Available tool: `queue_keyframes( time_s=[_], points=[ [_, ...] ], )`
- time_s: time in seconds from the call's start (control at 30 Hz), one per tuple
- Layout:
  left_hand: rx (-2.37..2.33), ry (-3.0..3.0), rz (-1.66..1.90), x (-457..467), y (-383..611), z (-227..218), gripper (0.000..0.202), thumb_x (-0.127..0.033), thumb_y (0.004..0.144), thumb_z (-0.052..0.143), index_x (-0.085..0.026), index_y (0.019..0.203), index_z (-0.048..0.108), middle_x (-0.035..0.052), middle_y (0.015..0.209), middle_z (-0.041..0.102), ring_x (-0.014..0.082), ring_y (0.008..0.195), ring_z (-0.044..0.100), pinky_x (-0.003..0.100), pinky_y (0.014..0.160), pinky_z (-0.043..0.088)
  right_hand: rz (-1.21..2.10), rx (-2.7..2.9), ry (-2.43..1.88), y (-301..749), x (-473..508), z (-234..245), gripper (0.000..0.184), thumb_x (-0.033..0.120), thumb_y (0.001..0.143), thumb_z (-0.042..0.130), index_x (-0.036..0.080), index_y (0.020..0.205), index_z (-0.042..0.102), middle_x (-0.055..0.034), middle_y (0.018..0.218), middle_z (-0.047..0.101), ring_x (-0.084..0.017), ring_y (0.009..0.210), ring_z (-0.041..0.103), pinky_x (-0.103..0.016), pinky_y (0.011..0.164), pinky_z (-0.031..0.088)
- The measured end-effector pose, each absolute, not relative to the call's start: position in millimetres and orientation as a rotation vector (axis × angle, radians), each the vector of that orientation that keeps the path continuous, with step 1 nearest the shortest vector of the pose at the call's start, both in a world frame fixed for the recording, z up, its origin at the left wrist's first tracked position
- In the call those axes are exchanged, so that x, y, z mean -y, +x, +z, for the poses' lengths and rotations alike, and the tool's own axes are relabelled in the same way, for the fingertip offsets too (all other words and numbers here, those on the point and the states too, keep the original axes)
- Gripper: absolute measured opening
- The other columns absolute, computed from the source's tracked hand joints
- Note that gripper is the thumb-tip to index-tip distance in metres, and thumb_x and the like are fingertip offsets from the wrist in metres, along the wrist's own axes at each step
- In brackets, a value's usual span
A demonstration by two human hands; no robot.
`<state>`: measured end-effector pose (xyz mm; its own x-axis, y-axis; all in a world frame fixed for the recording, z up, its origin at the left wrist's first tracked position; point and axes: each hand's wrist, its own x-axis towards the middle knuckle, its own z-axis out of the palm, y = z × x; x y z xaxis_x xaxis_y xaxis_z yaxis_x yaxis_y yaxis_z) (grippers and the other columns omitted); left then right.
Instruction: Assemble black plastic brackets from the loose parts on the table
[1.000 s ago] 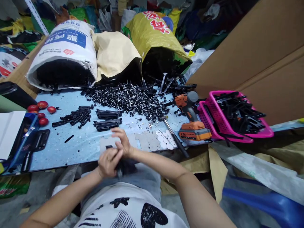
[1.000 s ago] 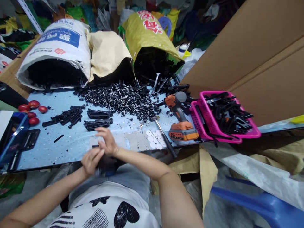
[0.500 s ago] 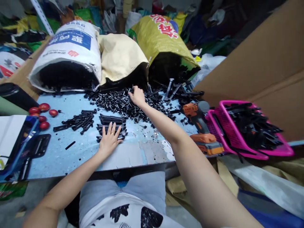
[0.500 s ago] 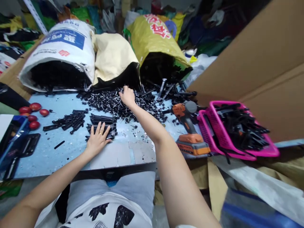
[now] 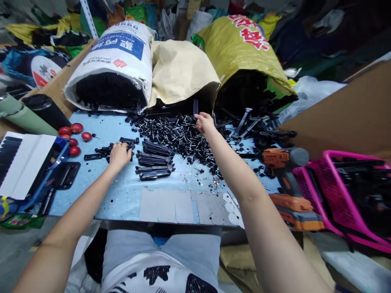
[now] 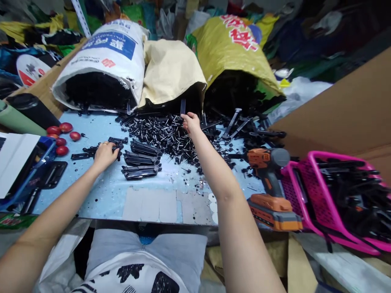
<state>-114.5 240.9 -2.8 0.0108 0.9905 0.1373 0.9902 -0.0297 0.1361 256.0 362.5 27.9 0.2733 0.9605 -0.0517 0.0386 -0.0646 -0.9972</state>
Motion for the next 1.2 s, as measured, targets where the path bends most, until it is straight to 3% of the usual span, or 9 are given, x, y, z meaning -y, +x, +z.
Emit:
queue_keyframes(
  time_s=[0.2, 0.37, 0.53, 0.63, 0.73, 0.87, 0.97, 1.1, 1.2],
  points=[
    [-2.206, 2.202, 0.179, -252, -109, -11, 0.031, -0.032, 0.085, 0.046, -0.007, 0.096, 0.062, 0.0220, 0.104, 0.058, 0.0335, 0.102, 0.051, 0.041, 0.084, 0.043, 1.588, 0.951, -0.988, 228, -235, 40, 0.057, 0.019, 0.054, 0.073, 0.026, 0.108, 0.053, 0.0079, 0.070, 0.050, -0.004, 0.051, 0.042, -0.016, 0.047, 0.036],
    [-2.215, 2.058, 0.647, -232, -101, 5, 0.032, -0.026, 0.091, 0.033, -0.008, 0.109, 0.052, 0.0192, 0.100, 0.060, 0.0283, 0.095, 0.056, 0.039, 0.084, 0.042, 1.597, 1.020, -1.049, 213, -169, 31, 0.044, 0.035, 0.059, 0.074, 0.018, 0.097, 0.061, 0.0035, 0.071, 0.053, -0.007, 0.055, 0.044, -0.022, 0.053, 0.037],
    [-1.898, 1.777, 0.912, -167, -79, 17, 0.037, -0.043, 0.090, 0.038, -0.016, 0.112, 0.049, 0.0072, 0.088, 0.059, 0.0192, 0.074, 0.058, 0.031, 0.070, 0.045, 1.214, 1.458, -1.333, 208, -128, 14, 0.035, 0.045, 0.065, 0.069, 0.015, 0.081, 0.061, -0.0014, 0.077, 0.058, -0.015, 0.073, 0.053, -0.028, 0.067, 0.041],
    [-1.656, 1.675, 0.807, -122, -62, 13, 0.044, -0.050, 0.082, 0.051, -0.017, 0.112, 0.048, 0.0015, 0.082, 0.057, 0.0125, 0.055, 0.052, 0.026, 0.057, 0.043, 0.810, 1.790, -1.597, 200, -100, 7, 0.044, 0.048, 0.073, 0.065, 0.017, 0.104, 0.059, -0.0042, 0.086, 0.060, -0.019, 0.079, 0.054, -0.030, 0.070, 0.041],
    [-1.512, 1.601, 0.797, -88, -50, 5, 0.039, -0.047, 0.083, 0.049, -0.017, 0.108, 0.050, 0.0006, 0.078, 0.057, 0.0109, 0.053, 0.052, 0.024, 0.053, 0.042, 0.406, 2.191, -1.698, 190, -71, -1, 0.055, 0.054, 0.084, 0.052, 0.022, 0.129, 0.048, -0.0108, 0.103, 0.059, -0.024, 0.094, 0.051, -0.034, 0.079, 0.039],
    [-1.461, 1.470, 0.856, -64, -40, -2, 0.036, -0.044, 0.083, 0.051, -0.015, 0.103, 0.056, -0.0002, 0.067, 0.056, 0.0105, 0.050, 0.051, 0.022, 0.047, 0.040, 0.225, 2.515, -1.582, 181, -49, -9, 0.057, 0.052, 0.089, 0.044, 0.023, 0.139, 0.040, -0.0142, 0.111, 0.056, -0.027, 0.102, 0.048, -0.039, 0.087, 0.036],
    [-1.353, 1.368, 0.918, -53, -32, -2, 0.040, -0.043, 0.083, 0.051, -0.013, 0.108, 0.059, -0.0014, 0.060, 0.054, 0.0098, 0.047, 0.050, 0.021, 0.046, 0.041, 0.347, 2.507, -1.527, 178, -49, -8, 0.051, 0.043, 0.092, 0.043, 0.025, 0.139, 0.040, -0.0120, 0.107, 0.057, -0.025, 0.102, 0.050, -0.038, 0.089, 0.037],
    [-1.268, 1.346, 0.933, -38, -15, 5, 0.046, -0.043, 0.086, 0.050, -0.012, 0.120, 0.056, -0.0030, 0.055, 0.053, 0.0083, 0.043, 0.048, 0.020, 0.044, 0.040, 0.772, 2.093, -1.513, 174, -49, 1, 0.054, 0.050, 0.092, 0.038, 0.031, 0.143, 0.031, -0.0084, 0.113, 0.055, -0.019, 0.088, 0.057, -0.033, 0.081, 0.046],
    [-1.231, 1.362, 0.962, -31, -4, 9, 0.047, -0.042, 0.087, 0.050, -0.016, 0.126, 0.053, -0.0002, 0.069, 0.059, 0.0060, 0.042, 0.047, 0.019, 0.043, 0.040, 1.191, 1.702, -1.290, 168, -43, 3, 0.056, 0.052, 0.092, 0.037, 0.033, 0.144, 0.027, -0.0056, 0.114, 0.057, -0.012, 0.067, 0.058, -0.030, 0.070, 0.051]
  ],
)
